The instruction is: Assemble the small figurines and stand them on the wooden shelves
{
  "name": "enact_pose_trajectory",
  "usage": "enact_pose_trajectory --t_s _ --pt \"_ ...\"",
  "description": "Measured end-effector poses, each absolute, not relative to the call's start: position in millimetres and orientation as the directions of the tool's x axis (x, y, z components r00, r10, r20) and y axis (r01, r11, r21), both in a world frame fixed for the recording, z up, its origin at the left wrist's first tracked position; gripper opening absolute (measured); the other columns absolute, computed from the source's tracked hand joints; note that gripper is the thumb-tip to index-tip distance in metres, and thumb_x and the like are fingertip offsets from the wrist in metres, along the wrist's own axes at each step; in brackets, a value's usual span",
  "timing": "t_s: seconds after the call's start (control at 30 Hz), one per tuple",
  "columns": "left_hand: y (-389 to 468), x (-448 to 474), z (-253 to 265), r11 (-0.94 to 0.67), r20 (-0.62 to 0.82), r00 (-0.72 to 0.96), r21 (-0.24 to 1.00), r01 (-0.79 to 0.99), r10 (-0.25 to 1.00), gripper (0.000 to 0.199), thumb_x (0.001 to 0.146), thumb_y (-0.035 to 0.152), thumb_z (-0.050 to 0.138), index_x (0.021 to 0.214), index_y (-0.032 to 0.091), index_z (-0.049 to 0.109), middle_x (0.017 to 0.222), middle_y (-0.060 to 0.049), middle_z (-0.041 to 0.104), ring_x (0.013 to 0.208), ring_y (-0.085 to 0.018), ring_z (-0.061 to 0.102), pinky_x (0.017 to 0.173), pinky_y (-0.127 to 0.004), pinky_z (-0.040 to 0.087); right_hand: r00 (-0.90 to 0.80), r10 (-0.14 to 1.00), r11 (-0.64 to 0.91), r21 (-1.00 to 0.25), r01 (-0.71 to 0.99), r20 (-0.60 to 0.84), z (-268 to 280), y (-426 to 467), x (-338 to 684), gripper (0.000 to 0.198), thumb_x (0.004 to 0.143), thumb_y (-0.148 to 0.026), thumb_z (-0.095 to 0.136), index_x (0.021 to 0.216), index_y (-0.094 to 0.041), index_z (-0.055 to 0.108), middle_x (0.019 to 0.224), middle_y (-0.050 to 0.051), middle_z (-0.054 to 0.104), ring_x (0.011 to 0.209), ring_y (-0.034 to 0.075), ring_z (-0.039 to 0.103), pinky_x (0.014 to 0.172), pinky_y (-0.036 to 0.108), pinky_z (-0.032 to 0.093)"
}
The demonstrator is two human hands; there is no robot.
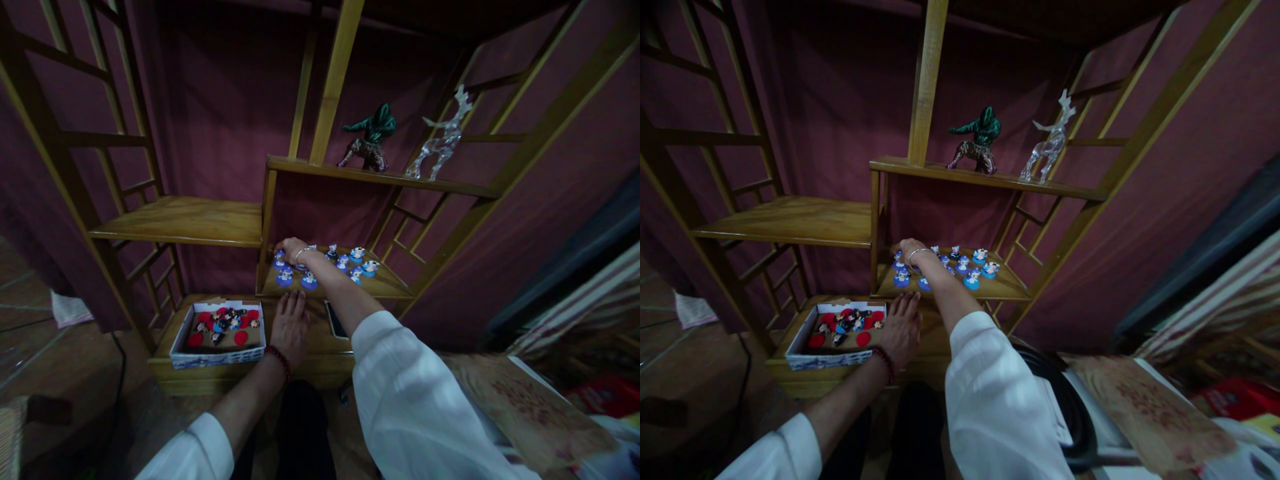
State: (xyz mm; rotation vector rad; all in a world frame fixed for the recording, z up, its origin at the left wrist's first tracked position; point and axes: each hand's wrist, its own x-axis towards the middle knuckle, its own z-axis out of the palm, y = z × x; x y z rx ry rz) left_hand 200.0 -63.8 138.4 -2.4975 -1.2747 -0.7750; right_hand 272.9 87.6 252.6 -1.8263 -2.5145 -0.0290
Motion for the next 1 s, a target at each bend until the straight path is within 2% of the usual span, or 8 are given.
enact_pose_trajectory --t_s 0.2,0.43,0.6,0.8,1.0 --pt "-62 201 134 -0.594 0.559 0.465 0.062 0.802 0.687 0.037 0.083 0.014 0.033 0.111 0.009 0.055 0.130 -0.013 0.044 0.121 -0.025 0.034 0.103 -0.044 0.024 -0.310 0.950 0.311 -0.045 0.949 0.032 252 88 276 0.036 0.068 -0.025 0.063 0.103 -0.030 0.062 0.095 -0.001 0.066 0.089 0.015 0.060 0.071 0.018 0.044" --pt "-63 202 135 -0.576 0.559 0.448 0.066 0.815 0.698 0.041 0.085 0.015 0.028 0.119 0.006 0.048 0.129 -0.013 0.045 0.121 -0.024 0.035 0.103 -0.042 0.025 -0.319 0.947 0.323 -0.101 0.941 0.045 255 85 277 0.045 0.066 -0.025 0.065 0.110 -0.029 0.058 0.104 -0.001 0.064 0.094 0.015 0.059 0.077 0.018 0.043" --pt "-64 201 135 -0.600 0.543 0.489 0.034 0.800 0.683 0.036 0.083 0.014 0.032 0.108 0.008 0.058 0.132 -0.013 0.042 0.124 -0.026 0.032 0.103 -0.044 0.023 -0.334 0.933 0.349 -0.117 0.930 0.133 264 70 278 0.040 0.070 -0.023 0.062 0.109 -0.026 0.058 0.106 -0.001 0.063 0.097 0.014 0.058 0.081 0.018 0.042" --pt "-64 201 135 -0.600 0.527 0.496 0.033 0.799 0.690 0.037 0.081 0.014 0.034 0.110 0.008 0.056 0.131 -0.014 0.042 0.124 -0.025 0.032 0.103 -0.045 0.024 -0.298 0.922 0.325 -0.075 0.943 0.246 271 47 281 0.032 0.076 -0.028 0.054 0.108 -0.028 0.059 0.103 0.000 0.064 0.100 0.016 0.057 0.085 0.023 0.041" --pt "-67 201 138 -0.608 0.502 0.502 0.063 0.791 0.705 0.034 0.079 0.014 0.038 0.104 0.010 0.059 0.132 -0.015 0.041 0.126 -0.026 0.029 0.103 -0.046 0.022 -0.297 0.878 0.356 -0.097 0.929 0.376 268 19 283 0.030 0.081 -0.028 0.048 0.108 -0.025 0.059 0.104 0.001 0.064 0.099 0.016 0.057 0.086 0.024 0.041"
